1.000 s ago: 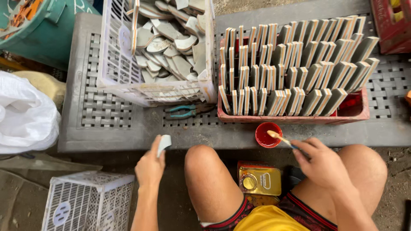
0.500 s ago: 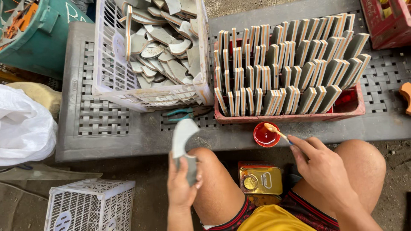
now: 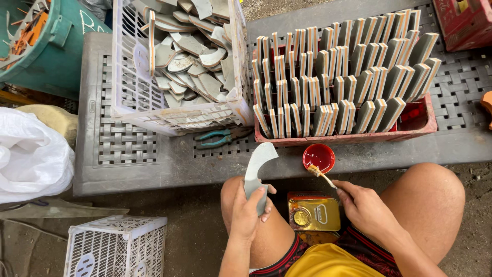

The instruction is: The person paints the edges of gray slipper soles with a brush dipped in red liquid. They pick up each sole from a white crate, apply the red coating to the edges, and place the finished sole into a red crate.

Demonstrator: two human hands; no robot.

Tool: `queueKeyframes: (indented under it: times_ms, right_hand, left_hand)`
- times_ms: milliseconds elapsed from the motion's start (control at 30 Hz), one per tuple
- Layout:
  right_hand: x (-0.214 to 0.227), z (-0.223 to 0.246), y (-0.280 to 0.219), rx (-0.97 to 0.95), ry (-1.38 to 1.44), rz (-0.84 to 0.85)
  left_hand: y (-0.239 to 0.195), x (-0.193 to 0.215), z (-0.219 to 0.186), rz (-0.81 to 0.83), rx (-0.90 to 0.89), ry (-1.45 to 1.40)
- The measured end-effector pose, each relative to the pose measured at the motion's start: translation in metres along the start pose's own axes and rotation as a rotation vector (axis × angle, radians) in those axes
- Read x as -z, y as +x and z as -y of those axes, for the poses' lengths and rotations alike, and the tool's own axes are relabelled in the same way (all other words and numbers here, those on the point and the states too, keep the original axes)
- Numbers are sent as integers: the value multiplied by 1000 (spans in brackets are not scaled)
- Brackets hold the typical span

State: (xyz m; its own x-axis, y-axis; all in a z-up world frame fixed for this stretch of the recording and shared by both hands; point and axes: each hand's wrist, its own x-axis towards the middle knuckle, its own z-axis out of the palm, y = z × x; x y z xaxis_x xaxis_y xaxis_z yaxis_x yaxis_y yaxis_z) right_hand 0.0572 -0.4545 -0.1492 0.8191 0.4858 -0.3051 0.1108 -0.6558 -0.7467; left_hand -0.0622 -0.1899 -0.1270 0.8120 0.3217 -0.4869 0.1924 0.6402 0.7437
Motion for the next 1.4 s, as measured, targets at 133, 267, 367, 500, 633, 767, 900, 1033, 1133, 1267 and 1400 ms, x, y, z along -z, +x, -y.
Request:
queueKeyframes:
  times_ms: [133,267,367,500,633,767,900,1033,1133,1267,1400]
  right_hand:
    - [9,-25,12,-133,389,342]
    - [51,-38,0,-201,762,290]
    - [84,-30,-22,58,797,-38]
    - [84,-3,-26,355,734,-299]
    - [52,23,-9,191,119,-372]
    - [26,37,-11,272,-29,-419]
    - [22,36,-14,376,112,-224]
    - [31,29,-2,326,18,-411]
    - [26,33,-1,249,-50,-496]
    - [15,39,-8,406,60,-354]
    - [18,39,-3,323,42,-450]
  left_hand:
    - [0,-7,6,36,-4,50]
    - [1,-23,13,97,-23,117]
    - [0,-37,21,158,-64,204]
    - [-3,-57,32,236,-55,228]
    - [-11,-73,37,283,-41,215]
    - [-15,-83,39,302,-71,245]
    - [-14,-83,39,293,-89,238]
    - [-15,-81,41,327,-121,249]
    - [-14,-84,45,312,-152,259]
    - [-13,-84,47,296,-185,241]
    - [-17,-85,50,297,-243,261]
